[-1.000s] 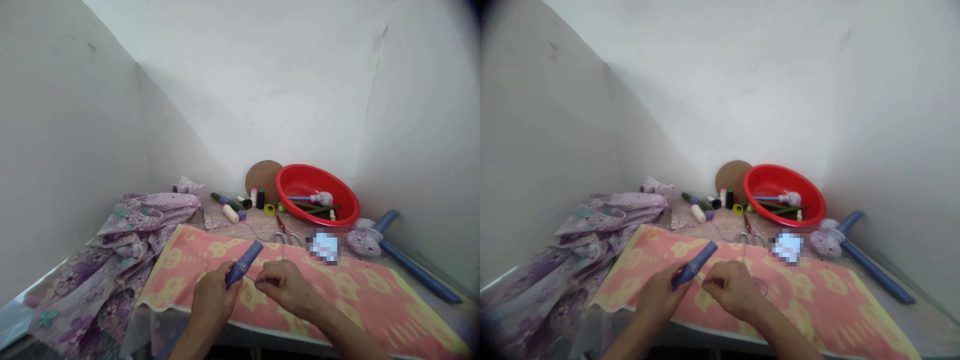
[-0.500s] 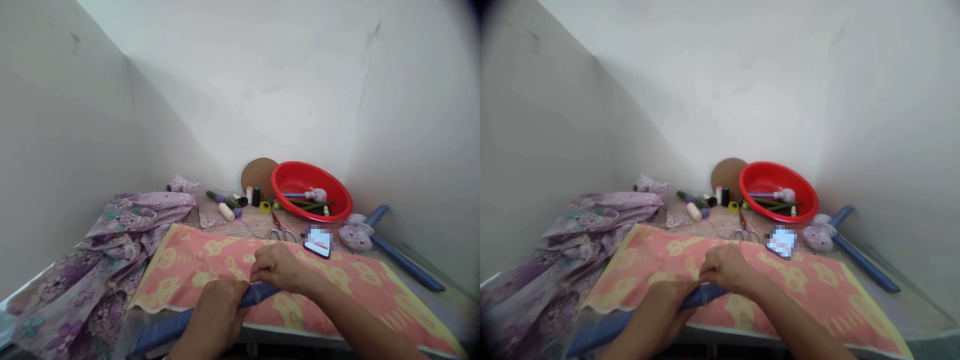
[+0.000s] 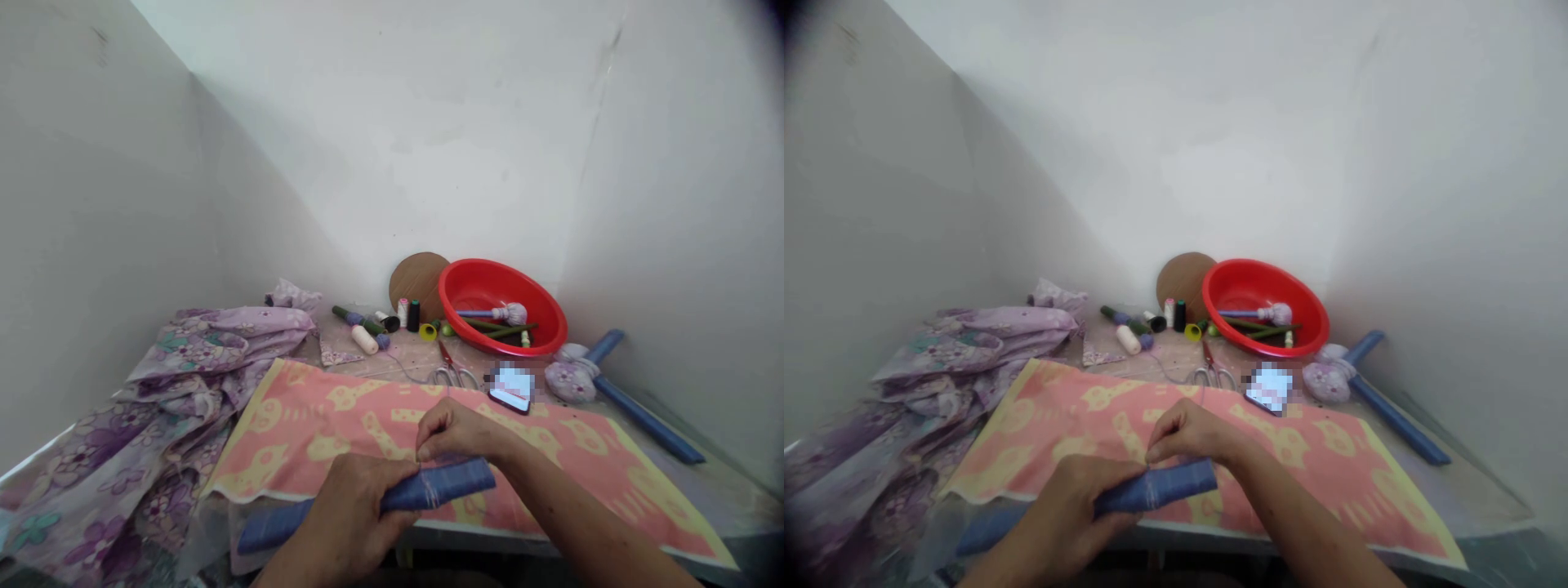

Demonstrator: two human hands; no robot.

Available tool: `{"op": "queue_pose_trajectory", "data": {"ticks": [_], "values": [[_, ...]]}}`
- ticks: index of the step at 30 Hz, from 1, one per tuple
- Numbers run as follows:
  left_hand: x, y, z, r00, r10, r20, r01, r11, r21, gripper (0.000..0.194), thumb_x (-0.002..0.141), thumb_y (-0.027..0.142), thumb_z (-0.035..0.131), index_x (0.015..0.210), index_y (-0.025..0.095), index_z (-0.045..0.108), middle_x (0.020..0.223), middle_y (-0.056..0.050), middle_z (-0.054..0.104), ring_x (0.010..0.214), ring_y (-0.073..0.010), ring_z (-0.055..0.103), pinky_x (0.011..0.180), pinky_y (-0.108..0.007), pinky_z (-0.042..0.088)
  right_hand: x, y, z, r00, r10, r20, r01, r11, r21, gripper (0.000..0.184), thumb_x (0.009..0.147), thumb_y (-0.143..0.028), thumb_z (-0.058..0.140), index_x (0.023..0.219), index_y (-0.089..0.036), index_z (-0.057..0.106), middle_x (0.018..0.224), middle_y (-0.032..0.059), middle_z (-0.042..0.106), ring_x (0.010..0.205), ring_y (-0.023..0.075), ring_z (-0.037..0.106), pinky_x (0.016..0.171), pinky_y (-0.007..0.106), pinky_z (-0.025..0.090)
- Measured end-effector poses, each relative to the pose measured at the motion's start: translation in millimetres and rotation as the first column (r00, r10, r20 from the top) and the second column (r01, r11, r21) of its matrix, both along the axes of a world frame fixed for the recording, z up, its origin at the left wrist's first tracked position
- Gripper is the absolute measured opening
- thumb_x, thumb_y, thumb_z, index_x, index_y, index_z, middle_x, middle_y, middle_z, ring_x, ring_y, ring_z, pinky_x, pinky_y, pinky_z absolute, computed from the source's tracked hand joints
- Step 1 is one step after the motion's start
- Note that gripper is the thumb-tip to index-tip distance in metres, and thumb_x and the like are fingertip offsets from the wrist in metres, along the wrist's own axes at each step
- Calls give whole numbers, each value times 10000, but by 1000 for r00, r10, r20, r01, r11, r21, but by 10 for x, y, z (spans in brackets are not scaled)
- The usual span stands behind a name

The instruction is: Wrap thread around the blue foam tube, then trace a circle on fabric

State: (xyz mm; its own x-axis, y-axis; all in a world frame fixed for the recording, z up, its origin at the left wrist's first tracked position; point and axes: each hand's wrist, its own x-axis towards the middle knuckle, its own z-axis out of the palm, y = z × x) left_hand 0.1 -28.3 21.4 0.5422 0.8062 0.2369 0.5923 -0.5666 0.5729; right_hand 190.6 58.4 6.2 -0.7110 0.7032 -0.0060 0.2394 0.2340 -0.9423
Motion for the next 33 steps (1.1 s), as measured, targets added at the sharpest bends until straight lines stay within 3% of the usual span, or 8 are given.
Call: {"op": "queue_pose_trajectory", "data": {"ticks": [3, 7, 10, 13, 17, 21, 25, 33], "values": [[3, 19, -38, 991, 71, 112, -66, 997, -47, 171, 649, 195, 576, 810, 224, 629, 682, 41, 629, 608, -116, 552, 551, -186, 331, 16, -5, -110, 995, -67, -80, 59, 993, -97, 246, 577, -343, 682, 627, -103, 658, 504, -17, 530, 450, 64, 428, 453, 186, 334], [13, 87, -135, 927, 197, 318, -136, 969, -205, 349, 604, 182, 602, 952, 205, 601, 706, 17, 630, 630, -133, 552, 571, -200, 378, -47, -76, -297, 943, -233, -240, 212, 971, -109, 208, 630, -338, 627, 594, -133, 628, 514, -22, 509, 473, 73, 400, 476, 203, 338], [30, 167, -222, 838, 249, 486, -58, 926, -374, 387, 604, 202, 593, 988, 155, 580, 625, 10, 599, 516, -108, 509, 478, -196, 370, -161, -164, -359, 865, -380, -327, 346, 925, -160, 171, 589, -309, 654, 560, -150, 601, 524, -35, 492, 503, 76, 381, 504, 205, 331], [32, 249, -290, 741, 311, 595, 31, 870, -493, 449, 596, 279, 619, 1002, 96, 560, 559, 6, 572, 418, -85, 458, 420, -202, 362, -269, -231, -348, 846, -396, -356, 359, 918, -167, 214, 579, -330, 658, 539, -130, 594, 488, -38, 452, 488, 70, 345, 506, 207, 305], [-5, 310, -301, 685, 347, 641, 100, 826, -554, 537, 597, 380, 636, 1029, 76, 536, 516, 23, 534, 367, -68, 436, 383, -192, 345, -322, -229, -346, 852, -424, -306, 422, 903, -77, 301, 610, -396, 629, 507, -120, 570, 463, -36, 411, 479, 72, 327, 487, 210, 278], [-41, 337, -288, 692, 346, 634, 110, 817, -566, 493, 621, 430, 614, 972, 89, 554, 510, 38, 507, 361, -58, 435, 378, -183, 350, -306, -196, -379, 870, -435, -230, 466, 880, 97, 291, 661, -381, 590, 524, -125, 570, 469, -33, 404, 473, 73, 329, 462, 205, 262], [-66, 371, -318, 707, 360, 608, 64, 824, -563, 462, 631, 445, 601, 935, 102, 544, 506, 50, 491, 362, -55, 431, 376, -179, 356, -268, -227, -330, 891, -431, -139, 453, 844, 286, 242, 698, -330, 558, 575, -130, 615, 500, -13, 464, 498, 89, 382, 469, 204, 294], [-75, 456, -408, 767, 354, 535, -60, 870, -490, 425, 676, 387, 544, 978, 89, 530, 501, 61, 472, 358, -57, 414, 369, -180, 341, -212, -312, -171, 923, -352, -155, 384, 813, 439, 211, 725, -305, 567, 616, -139, 639, 568, 4, 507, 543, 95, 459, 512, 202, 347]]}}
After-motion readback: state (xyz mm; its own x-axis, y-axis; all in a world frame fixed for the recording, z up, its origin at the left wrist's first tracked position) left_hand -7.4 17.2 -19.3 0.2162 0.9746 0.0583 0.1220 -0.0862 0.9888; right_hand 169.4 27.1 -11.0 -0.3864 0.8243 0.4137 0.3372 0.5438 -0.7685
